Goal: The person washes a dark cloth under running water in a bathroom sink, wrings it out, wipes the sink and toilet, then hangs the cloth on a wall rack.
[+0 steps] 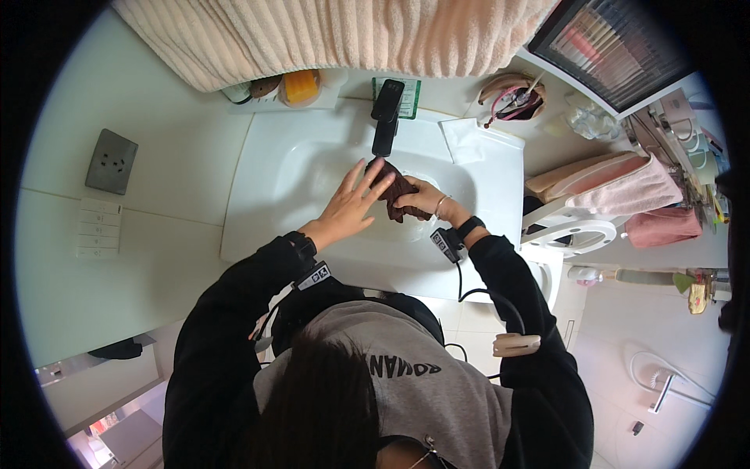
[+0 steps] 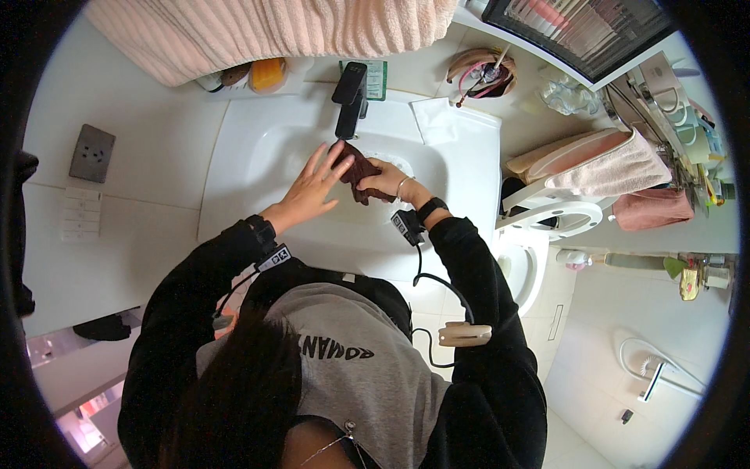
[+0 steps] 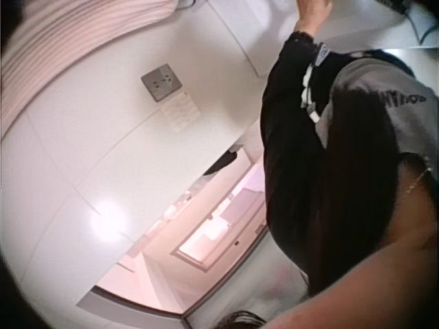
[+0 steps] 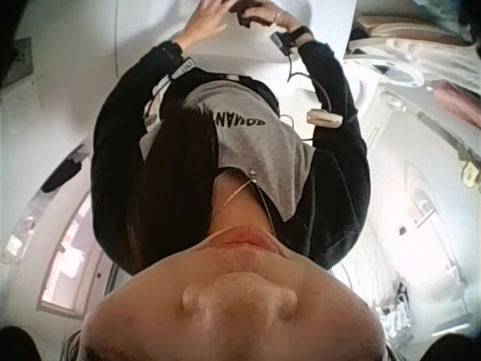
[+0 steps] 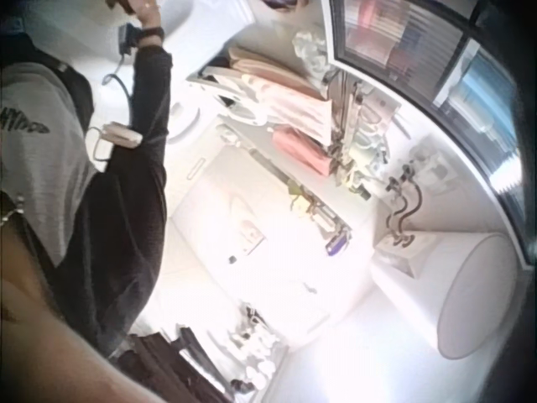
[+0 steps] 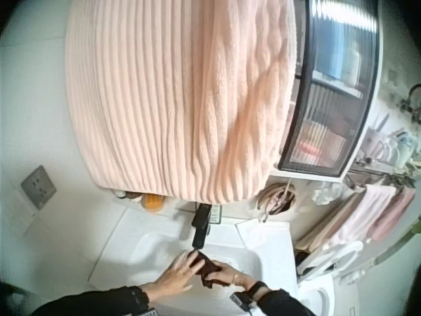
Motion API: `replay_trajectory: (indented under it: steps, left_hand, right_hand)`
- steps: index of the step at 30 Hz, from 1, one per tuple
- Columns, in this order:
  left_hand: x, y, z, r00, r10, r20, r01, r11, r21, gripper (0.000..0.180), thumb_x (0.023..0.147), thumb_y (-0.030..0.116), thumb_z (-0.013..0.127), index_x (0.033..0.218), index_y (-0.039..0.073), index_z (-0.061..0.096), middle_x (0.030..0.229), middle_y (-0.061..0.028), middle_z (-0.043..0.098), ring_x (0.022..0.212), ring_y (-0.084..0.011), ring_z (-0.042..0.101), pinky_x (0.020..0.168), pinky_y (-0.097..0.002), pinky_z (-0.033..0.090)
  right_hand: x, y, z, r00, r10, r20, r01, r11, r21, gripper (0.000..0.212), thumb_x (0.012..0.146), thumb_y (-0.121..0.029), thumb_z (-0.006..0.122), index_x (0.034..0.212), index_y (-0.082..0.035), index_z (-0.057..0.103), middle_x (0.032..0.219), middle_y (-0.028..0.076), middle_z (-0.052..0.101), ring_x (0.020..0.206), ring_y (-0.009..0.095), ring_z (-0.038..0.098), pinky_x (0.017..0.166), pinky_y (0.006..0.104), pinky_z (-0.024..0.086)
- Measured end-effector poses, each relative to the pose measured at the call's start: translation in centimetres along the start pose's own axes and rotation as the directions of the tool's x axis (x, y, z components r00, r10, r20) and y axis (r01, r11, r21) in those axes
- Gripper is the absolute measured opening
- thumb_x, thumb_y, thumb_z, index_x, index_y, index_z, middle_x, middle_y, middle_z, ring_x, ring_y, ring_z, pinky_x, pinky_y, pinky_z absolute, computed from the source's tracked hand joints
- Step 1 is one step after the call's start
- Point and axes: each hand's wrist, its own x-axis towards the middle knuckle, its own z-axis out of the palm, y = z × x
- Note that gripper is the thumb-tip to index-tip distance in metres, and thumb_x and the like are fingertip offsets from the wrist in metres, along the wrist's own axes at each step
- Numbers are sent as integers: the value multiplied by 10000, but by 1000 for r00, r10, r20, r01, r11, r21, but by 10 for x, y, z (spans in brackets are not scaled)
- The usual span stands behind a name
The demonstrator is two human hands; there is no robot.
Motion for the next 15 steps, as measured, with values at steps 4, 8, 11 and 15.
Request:
replay_trajectory:
  steps: [4,8,11,15]
  left_hand:
    - [17,-6,-8,955,280,-101,-210,873,441,753,701,153,667,1376,185,334,1430,-133,258,1301,-368,271,1027,-442,335]
    - [38,-17,-8,896,415,-158,-331,861,387,528,776,141,531,1297,128,444,1104,-86,500,1056,-267,483,873,-365,450]
    - [40,-18,-3,956,287,-64,-241,889,389,485,748,132,554,1227,87,489,1007,-63,524,941,-234,514,778,-337,472]
    - [40,-14,9,974,216,-65,-162,869,467,378,718,137,578,1084,55,534,902,-49,550,850,-213,532,709,-321,478]
  right_hand:
    - [-13,-33,1,962,169,215,-165,986,-36,404,736,-244,680,1080,-74,553,715,16,563,507,98,498,404,229,384]
    - [-20,-50,10,965,71,251,-29,986,-167,645,700,-361,740,1192,-70,440,766,22,563,560,98,517,432,224,396]
    - [-20,-46,18,981,-21,192,62,975,-214,867,639,-464,790,1266,-44,363,880,59,569,723,141,545,583,253,424]
    - [-14,-29,33,994,40,-104,-70,950,-303,1038,513,-583,806,1204,63,378,1074,163,577,1019,275,572,883,350,449]
